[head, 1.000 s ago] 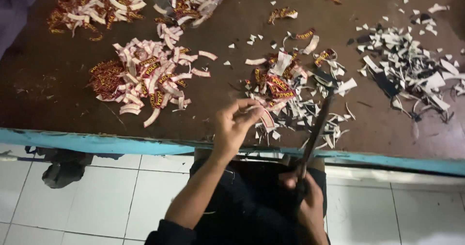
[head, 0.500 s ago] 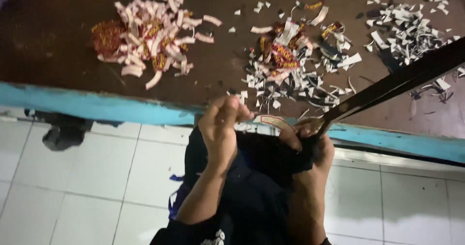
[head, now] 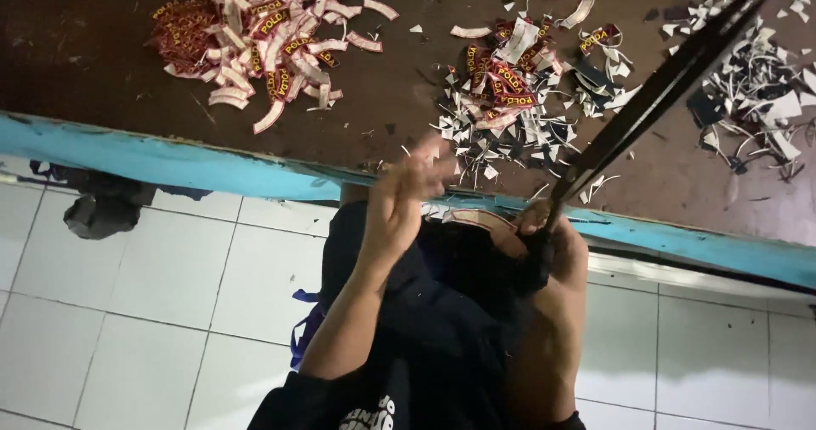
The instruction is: Trimming excess fabric from the edges of embroidered labels using scissors and sorting them into piles on a work table.
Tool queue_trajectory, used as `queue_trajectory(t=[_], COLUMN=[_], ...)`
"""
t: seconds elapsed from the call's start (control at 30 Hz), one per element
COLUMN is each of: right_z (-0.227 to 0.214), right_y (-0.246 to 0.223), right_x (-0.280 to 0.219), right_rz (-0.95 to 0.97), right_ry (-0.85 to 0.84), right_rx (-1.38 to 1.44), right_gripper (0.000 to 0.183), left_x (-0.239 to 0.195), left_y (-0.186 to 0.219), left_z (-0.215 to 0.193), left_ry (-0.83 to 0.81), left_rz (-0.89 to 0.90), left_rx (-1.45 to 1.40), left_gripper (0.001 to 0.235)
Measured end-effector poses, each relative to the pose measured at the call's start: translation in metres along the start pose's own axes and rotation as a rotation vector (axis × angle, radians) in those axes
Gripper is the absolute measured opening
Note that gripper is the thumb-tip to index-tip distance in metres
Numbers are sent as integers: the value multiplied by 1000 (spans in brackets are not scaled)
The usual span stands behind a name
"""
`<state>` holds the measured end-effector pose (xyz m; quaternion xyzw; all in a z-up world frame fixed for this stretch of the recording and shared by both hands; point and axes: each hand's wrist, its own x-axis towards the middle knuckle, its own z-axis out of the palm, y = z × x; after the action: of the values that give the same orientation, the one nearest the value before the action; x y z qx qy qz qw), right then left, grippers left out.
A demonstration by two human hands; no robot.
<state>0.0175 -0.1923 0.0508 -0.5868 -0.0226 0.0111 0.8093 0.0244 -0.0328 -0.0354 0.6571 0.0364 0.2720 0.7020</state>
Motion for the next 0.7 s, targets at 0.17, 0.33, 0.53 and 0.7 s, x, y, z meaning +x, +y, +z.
queue_trajectory(t=[0.17, 0.33, 0.53, 0.7], right_z=[-4, -10, -27, -45], right_y=[11, 20, 36, 43], right_x=[12, 18, 22, 25], right_rz=[-40, -47, -43, -61], right_ry=[-52, -75, -104, -127], right_rx=[-17, -41, -51, -81], right_gripper=[23, 21, 19, 18], left_x=[-9, -13, -21, -20], left_y=[6, 4, 6, 16], left_z=[12, 4, 9, 16], left_ry=[-236, -255, -248, -253], left_rz=[-445, -296, -294, -334], left_rx=[-278, 3, 57, -125], left_gripper=[17, 12, 19, 20])
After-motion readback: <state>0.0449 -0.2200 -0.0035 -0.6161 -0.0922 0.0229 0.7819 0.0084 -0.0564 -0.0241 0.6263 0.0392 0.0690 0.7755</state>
